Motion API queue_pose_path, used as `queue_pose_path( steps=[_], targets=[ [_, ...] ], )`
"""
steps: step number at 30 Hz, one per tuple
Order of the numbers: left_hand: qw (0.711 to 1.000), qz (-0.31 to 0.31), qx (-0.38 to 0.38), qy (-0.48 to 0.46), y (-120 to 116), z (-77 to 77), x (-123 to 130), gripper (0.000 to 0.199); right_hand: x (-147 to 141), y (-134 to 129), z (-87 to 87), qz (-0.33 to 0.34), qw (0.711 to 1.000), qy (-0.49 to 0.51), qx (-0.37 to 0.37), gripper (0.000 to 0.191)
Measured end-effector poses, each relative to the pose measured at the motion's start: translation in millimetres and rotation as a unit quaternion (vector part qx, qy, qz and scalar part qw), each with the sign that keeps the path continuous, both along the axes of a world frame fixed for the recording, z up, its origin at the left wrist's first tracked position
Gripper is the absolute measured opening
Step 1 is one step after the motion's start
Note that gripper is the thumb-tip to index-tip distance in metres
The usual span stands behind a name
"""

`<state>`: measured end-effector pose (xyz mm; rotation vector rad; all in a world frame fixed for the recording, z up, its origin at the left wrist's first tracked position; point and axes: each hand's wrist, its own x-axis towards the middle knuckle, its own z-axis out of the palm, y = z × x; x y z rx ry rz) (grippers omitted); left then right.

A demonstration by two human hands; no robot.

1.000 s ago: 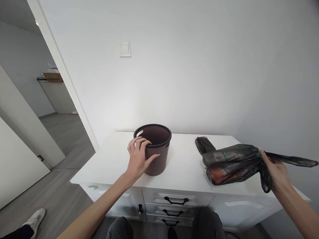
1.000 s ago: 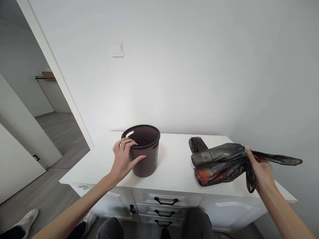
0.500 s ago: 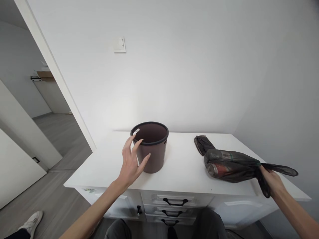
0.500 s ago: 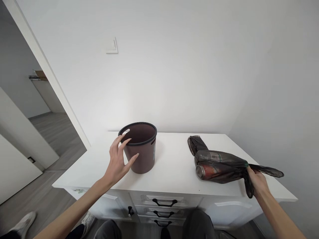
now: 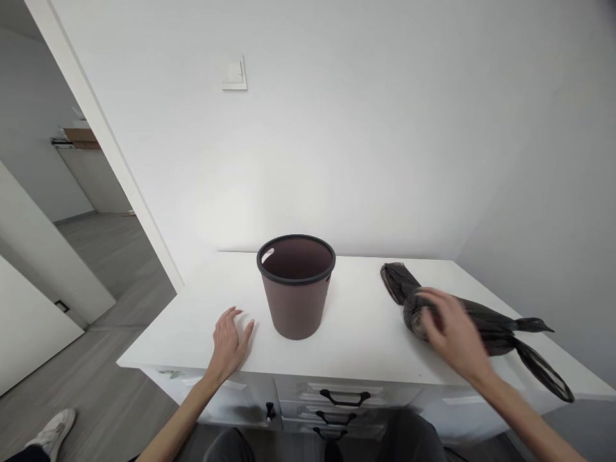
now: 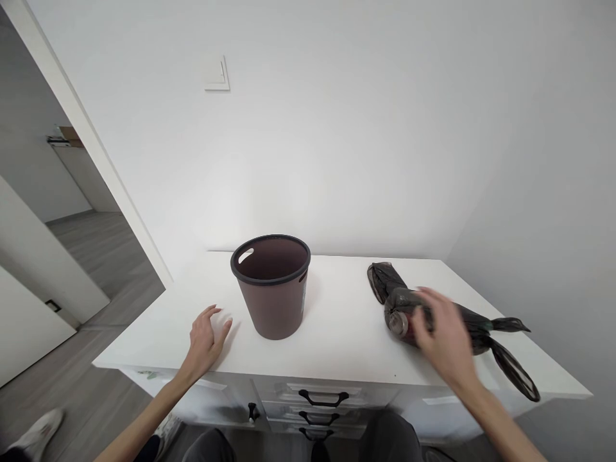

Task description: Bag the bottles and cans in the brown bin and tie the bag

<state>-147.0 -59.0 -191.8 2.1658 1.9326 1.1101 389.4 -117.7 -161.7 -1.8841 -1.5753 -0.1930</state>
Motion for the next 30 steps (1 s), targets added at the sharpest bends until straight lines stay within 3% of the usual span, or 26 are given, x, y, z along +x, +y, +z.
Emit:
queue_pose_path(
  steps=[3, 6, 11, 17, 22, 30],
  targets=[
    [1.000, -0.001, -0.001, 0.028, -1.8, -9.9, -0.4, 0.047, -67.3, 34.7, -16.0, 0.109, 0.991, -0.032, -0.068, 0.054],
    [0.998, -0.001, 0.014, 0.055, -4.7, -12.3, 0.8, 0.043, -102.1, 67.3, -36.8, 0.076, 0.988, -0.036, -0.131, 0.060],
    [0.997, 0.016, 0.017, 0.068, -4.9, -15.7, -0.8, 0.037, -101.1, 105.9, -67.6, -0.069, 0.984, -0.030, -0.164, 0.066],
    [0.998, 0.014, 0.008, 0.066, -4.6, -19.6, -1.2, 0.035, -82.2, 132.1, -104.4, -0.156, 0.973, 0.005, -0.169, 0.075],
    [0.997, 0.014, 0.004, 0.072, -4.3, -20.9, -0.5, 0.034, -81.4, 127.9, -117.6, -0.135, 0.975, -0.025, -0.176, 0.075],
    [0.996, 0.020, 0.016, 0.084, -5.6, -20.4, 0.7, 0.034, -100.9, 78.4, -112.5, -0.022, 0.979, -0.080, -0.185, 0.072]
  ],
)
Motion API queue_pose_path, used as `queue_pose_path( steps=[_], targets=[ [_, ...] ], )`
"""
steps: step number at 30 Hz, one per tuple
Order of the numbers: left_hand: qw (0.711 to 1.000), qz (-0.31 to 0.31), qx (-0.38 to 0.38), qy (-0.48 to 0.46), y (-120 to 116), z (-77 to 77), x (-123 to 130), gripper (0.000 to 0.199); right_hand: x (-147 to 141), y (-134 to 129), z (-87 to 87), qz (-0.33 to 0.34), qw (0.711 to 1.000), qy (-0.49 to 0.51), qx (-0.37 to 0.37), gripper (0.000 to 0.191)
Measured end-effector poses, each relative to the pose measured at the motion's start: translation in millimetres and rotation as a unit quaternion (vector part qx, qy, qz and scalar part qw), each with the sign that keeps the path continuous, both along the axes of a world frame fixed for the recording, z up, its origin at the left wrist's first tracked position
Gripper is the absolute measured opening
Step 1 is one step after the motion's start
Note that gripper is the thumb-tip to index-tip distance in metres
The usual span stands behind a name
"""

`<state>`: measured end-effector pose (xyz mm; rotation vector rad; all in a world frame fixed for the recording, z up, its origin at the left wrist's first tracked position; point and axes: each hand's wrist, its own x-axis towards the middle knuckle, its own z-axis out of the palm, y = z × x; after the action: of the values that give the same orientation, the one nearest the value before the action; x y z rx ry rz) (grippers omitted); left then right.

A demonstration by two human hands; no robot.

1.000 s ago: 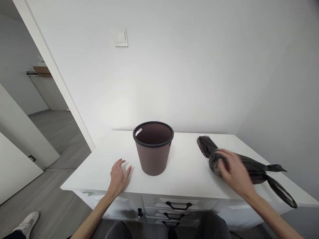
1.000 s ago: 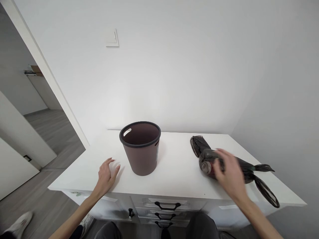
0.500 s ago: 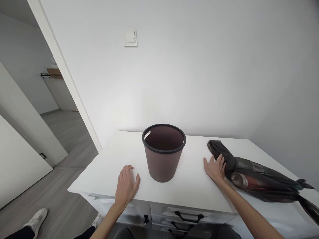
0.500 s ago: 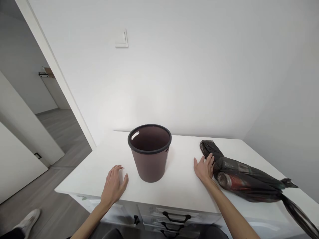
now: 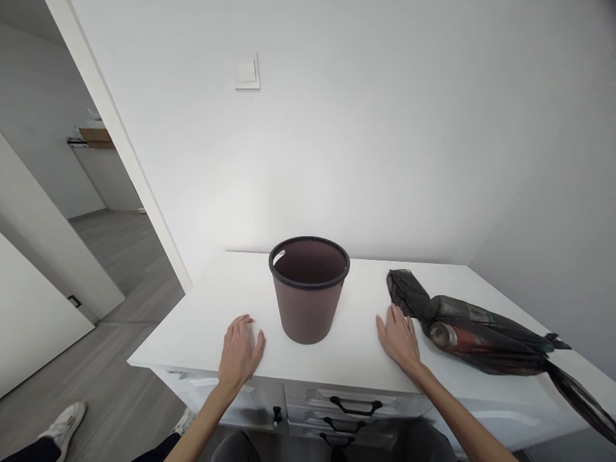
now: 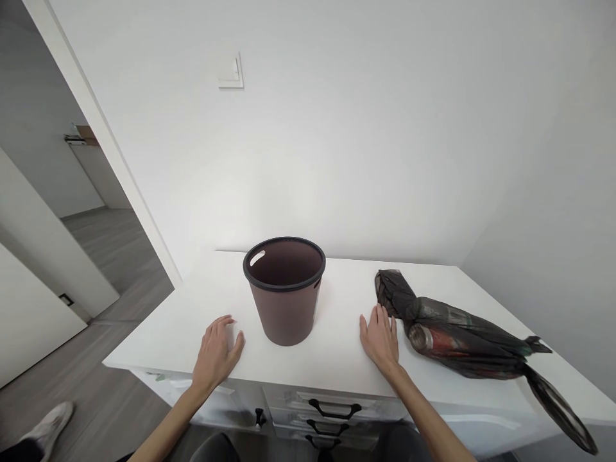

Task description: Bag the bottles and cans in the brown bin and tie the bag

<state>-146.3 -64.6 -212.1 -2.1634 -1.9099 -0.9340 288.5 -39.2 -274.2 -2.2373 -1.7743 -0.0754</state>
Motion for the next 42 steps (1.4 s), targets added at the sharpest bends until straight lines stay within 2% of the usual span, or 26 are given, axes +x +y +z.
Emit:
queue_pose_path(
  steps=[3, 6, 14, 17, 20, 24, 27, 30, 34, 36, 39, 42],
  targets=[
    [1.000, 0.003, -0.007, 0.008, -1.1, 2.7, 0.7, 0.032, -4.8, -11.4, 4.0, 0.022, 1.000, -0.010, 0.003, 0.071],
    [1.000, 0.006, -0.007, 0.009, -2.1, 5.6, 1.1, 0.030, -9.1, -13.4, 9.1, 0.005, 1.000, -0.011, 0.009, 0.072],
    [1.000, 0.005, -0.009, 0.009, -5.3, 6.0, 1.4, 0.027, -12.6, 11.8, 24.3, -0.074, 0.994, 0.083, 0.005, 0.073],
    [1.000, 0.003, -0.010, 0.005, -4.4, 2.8, 0.6, 0.027, -11.9, 12.7, 27.8, -0.082, 0.992, 0.098, 0.006, 0.071],
    [1.000, 0.005, -0.013, -0.010, -4.9, 0.8, -0.3, 0.026, -17.6, -4.7, 30.2, -0.045, 0.992, 0.118, 0.016, 0.068],
    [0.997, -0.025, -0.015, -0.069, -21.7, 10.0, 5.0, 0.023, -40.1, -60.7, 40.5, 0.063, 0.968, 0.237, 0.060, 0.069],
    [0.988, -0.085, -0.013, -0.128, -51.4, 32.8, 20.3, 0.021, -58.5, -116.8, 64.7, 0.129, 0.938, 0.316, 0.064, 0.071],
    [0.973, -0.159, -0.028, -0.164, -88.0, 68.1, 45.9, 0.019, -67.3, -168.2, 104.8, 0.158, 0.921, 0.348, 0.081, 0.059],
    [0.947, -0.243, -0.082, -0.194, -135.0, 122.1, 84.8, 0.021, -66.7, -215.8, 162.9, 0.184, 0.910, 0.349, 0.129, 0.042],
    [0.930, -0.265, -0.142, -0.211, -156.9, 147.1, 101.5, 0.026, -66.9, -233.0, 183.2, 0.207, 0.904, 0.345, 0.142, 0.037],
    [0.873, -0.299, -0.292, -0.251, -186.1, 174.7, 118.8, 0.044, -75.1, -255.6, 193.2, 0.269, 0.897, 0.309, 0.164, 0.034],
    [0.793, -0.308, -0.406, -0.334, -205.5, 182.0, 124.1, 0.061, -95.7, -276.6, 183.1, 0.372, 0.870, 0.223, 0.235, 0.041]
  ],
)
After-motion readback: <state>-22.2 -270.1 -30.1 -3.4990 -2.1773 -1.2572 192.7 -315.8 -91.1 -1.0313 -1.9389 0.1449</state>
